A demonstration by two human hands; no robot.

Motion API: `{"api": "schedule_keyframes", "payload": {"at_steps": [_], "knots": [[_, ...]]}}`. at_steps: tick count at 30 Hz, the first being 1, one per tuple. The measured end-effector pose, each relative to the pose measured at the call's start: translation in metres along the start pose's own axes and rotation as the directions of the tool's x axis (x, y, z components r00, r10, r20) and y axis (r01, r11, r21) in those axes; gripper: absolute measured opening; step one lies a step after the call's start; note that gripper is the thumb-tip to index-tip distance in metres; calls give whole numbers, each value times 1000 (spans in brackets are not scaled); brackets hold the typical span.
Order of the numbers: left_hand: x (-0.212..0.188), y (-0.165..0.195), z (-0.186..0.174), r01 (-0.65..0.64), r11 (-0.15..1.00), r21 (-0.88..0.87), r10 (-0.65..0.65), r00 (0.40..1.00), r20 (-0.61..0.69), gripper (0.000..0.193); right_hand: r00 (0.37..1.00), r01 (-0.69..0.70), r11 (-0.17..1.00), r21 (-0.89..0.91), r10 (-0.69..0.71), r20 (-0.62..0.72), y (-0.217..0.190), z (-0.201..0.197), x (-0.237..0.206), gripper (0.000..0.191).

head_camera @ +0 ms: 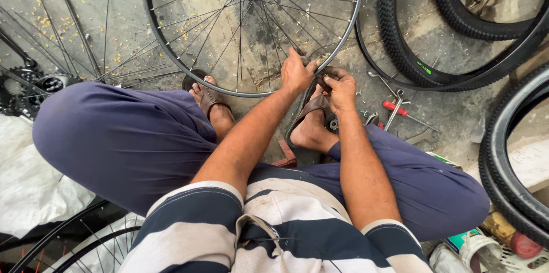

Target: The person sits on the floor and installs a tire onto a bicycle wheel rim, then removes the tire and reassembles the wheel with spokes. The person handles the rim, tire, and spokes by hand, using tools visible nearby.

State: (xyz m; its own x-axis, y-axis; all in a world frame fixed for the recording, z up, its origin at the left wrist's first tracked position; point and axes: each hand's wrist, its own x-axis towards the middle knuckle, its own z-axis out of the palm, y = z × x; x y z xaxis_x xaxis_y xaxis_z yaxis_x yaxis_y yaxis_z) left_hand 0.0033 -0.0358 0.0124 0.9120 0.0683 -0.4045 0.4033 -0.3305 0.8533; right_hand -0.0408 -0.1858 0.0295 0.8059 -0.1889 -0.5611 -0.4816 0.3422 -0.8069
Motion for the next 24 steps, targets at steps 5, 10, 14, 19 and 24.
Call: {"api": "schedule_keyframes", "payload": {"at_steps": [5,10,14,19,24], "knots": [[2,0,-1,-17,971,-238,33,998,62,57,999,-2,1000,-14,2,-47,-1,5,-2,17],[6,1,0,48,998,45,-49,999,24,60,998,-7,999,-44,5,-58,1,6,-1,13],[5,1,0,-18,985,-170,28,998,55,59,1000,-2,1000,-18,1,-28,2,5,-1,13],[1,-1,-1,5,1000,26,-5,1000,-1,59,1000,14,999,-34,-15,-22,0,6,-1,9],[2,1,-1,-42,983,-181,51,998,45,58,998,-50,998,47,52,-25,-2,10,-1,8]]}}
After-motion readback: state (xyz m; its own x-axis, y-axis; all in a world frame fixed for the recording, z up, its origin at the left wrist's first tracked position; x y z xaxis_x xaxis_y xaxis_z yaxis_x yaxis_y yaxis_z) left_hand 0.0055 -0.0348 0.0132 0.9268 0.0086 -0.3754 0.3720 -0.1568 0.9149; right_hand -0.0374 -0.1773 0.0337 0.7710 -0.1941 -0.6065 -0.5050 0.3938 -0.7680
